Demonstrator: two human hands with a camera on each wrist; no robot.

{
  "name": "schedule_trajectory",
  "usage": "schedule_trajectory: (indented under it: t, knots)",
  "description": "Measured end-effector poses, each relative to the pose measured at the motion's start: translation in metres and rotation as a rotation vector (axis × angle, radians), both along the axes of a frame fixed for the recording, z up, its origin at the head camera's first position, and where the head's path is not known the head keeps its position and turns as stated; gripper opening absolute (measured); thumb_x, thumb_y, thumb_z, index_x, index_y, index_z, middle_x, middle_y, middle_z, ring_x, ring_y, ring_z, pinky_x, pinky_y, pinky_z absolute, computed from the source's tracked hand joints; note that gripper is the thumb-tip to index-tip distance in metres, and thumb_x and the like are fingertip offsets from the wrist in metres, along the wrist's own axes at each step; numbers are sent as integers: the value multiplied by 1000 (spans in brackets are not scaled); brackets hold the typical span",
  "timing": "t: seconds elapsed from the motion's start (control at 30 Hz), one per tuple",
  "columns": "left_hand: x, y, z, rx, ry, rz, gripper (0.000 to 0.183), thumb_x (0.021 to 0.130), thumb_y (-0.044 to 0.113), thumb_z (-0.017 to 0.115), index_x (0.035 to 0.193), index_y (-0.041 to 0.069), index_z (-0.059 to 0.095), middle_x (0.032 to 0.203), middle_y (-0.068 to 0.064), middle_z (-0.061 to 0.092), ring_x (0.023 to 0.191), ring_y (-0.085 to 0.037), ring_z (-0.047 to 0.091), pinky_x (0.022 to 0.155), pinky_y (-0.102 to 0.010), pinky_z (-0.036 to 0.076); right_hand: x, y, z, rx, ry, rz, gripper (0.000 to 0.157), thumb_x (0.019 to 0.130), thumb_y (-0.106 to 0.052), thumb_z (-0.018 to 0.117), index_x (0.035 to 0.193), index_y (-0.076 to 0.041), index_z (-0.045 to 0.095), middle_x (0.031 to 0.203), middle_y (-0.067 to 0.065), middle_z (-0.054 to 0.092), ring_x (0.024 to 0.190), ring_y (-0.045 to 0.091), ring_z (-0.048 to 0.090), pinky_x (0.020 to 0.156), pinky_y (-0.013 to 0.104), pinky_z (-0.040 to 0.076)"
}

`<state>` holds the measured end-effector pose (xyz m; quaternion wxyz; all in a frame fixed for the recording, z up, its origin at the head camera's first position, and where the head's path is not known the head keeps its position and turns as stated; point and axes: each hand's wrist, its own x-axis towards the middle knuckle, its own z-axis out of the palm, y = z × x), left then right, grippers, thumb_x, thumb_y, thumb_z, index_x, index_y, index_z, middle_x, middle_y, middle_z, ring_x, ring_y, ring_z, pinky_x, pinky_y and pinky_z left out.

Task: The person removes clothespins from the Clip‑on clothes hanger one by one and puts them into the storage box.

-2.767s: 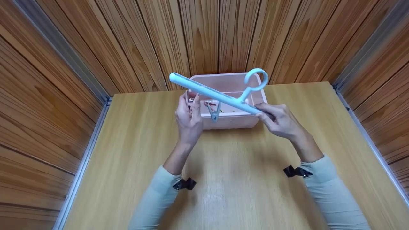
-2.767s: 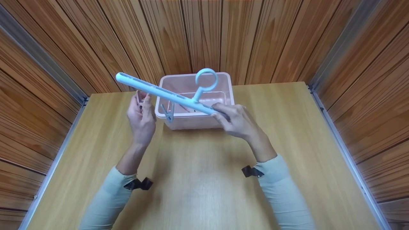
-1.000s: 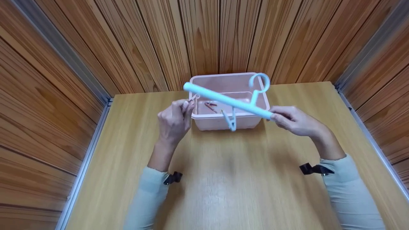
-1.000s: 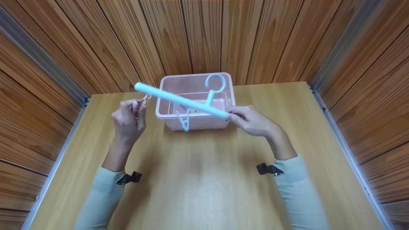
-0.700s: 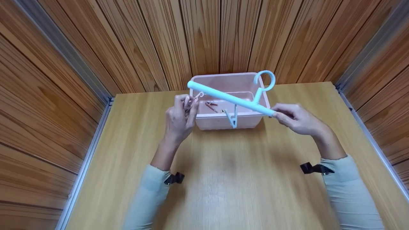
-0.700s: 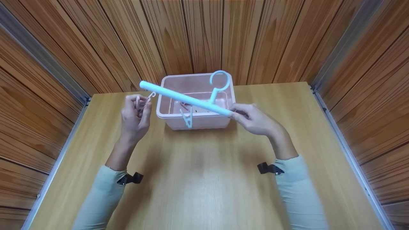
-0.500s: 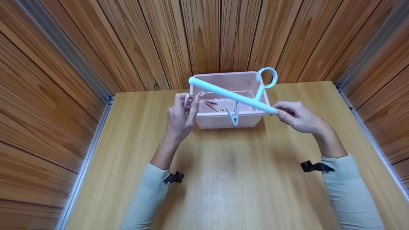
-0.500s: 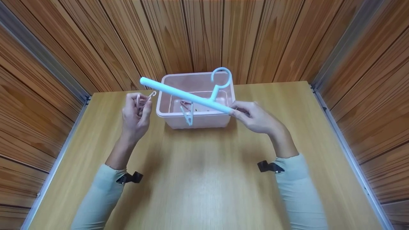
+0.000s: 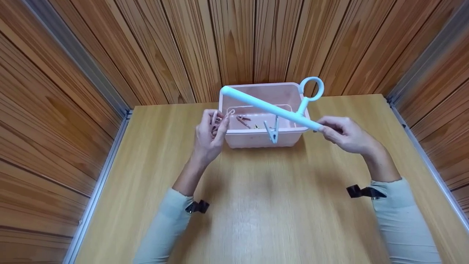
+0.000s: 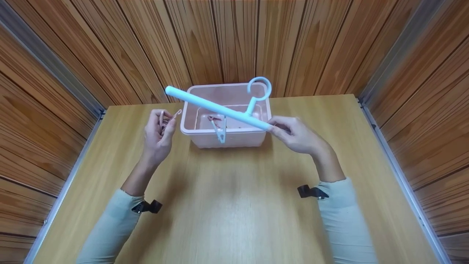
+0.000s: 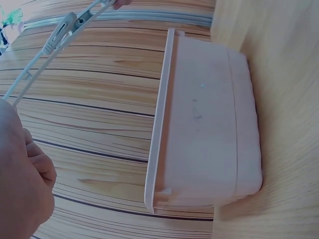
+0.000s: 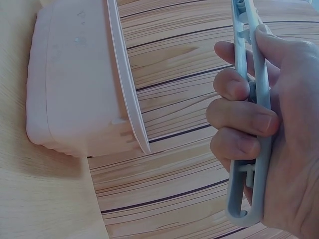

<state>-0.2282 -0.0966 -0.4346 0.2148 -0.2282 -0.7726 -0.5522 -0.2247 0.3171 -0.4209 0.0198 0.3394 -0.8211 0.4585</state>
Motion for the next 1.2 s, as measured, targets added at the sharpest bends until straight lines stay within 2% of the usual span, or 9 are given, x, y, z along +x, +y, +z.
schedule_trajectory:
  t: [0.2, 0.43, 0.6, 0.77, 0.9, 1.1, 1.2]
  knots:
    - [-8, -1, -1, 87, -130, -77, 13, 113, 8, 60, 120, -2, 59, 82, 5, 50, 69, -4, 42, 62, -19, 34, 1, 1, 0, -6, 12, 1, 23, 108, 15, 53, 113, 4, 73, 70, 1, 51, 58, 8, 44, 51, 32, 38]
    - [-23, 0, 2, 93, -227, -127, 11, 115, 11, 59, 121, 1, 59, 81, 6, 49, 70, -7, 43, 62, -20, 35, 0, 2, 0, -7, 24, 2, 25, 107, 16, 52, 112, 3, 73, 69, 2, 52, 57, 9, 45, 50, 31, 38]
    - [-34, 2, 8, 112, -252, -126, 10, 115, 11, 60, 120, 3, 59, 81, 6, 47, 69, -7, 42, 62, -21, 34, 0, 3, 0, -16, 18, 9, 25, 108, 16, 51, 112, 4, 72, 69, 2, 53, 57, 10, 45, 51, 31, 39]
    - [-45, 4, 12, 142, -240, -115, 8, 114, 9, 61, 118, 3, 59, 80, 6, 46, 69, -7, 42, 62, -21, 34, -1, 4, 0, -24, 15, 21, 24, 109, 15, 48, 112, 5, 70, 69, 4, 52, 57, 12, 46, 51, 31, 39]
    - [-55, 7, 13, 128, -225, -96, 9, 112, 8, 63, 116, 2, 60, 80, 6, 46, 70, -7, 42, 63, -21, 34, -1, 4, -1, -30, 4, 25, 23, 110, 14, 48, 113, 6, 70, 70, 5, 53, 57, 13, 46, 52, 30, 40]
    - [-70, 12, 11, 88, -246, -75, 11, 112, 11, 66, 117, 3, 61, 82, 7, 47, 71, -6, 43, 64, -21, 36, -2, 3, -3, -53, -6, 38, 23, 110, 15, 47, 112, 8, 69, 70, 5, 52, 57, 13, 45, 50, 31, 38]
    - [-78, 15, 9, 68, -247, -61, 15, 111, 12, 67, 119, -1, 62, 85, 7, 49, 72, -6, 44, 65, -21, 37, -3, 3, -5, -62, 0, 45, 23, 110, 15, 47, 112, 8, 69, 69, 5, 51, 56, 13, 44, 50, 32, 37]
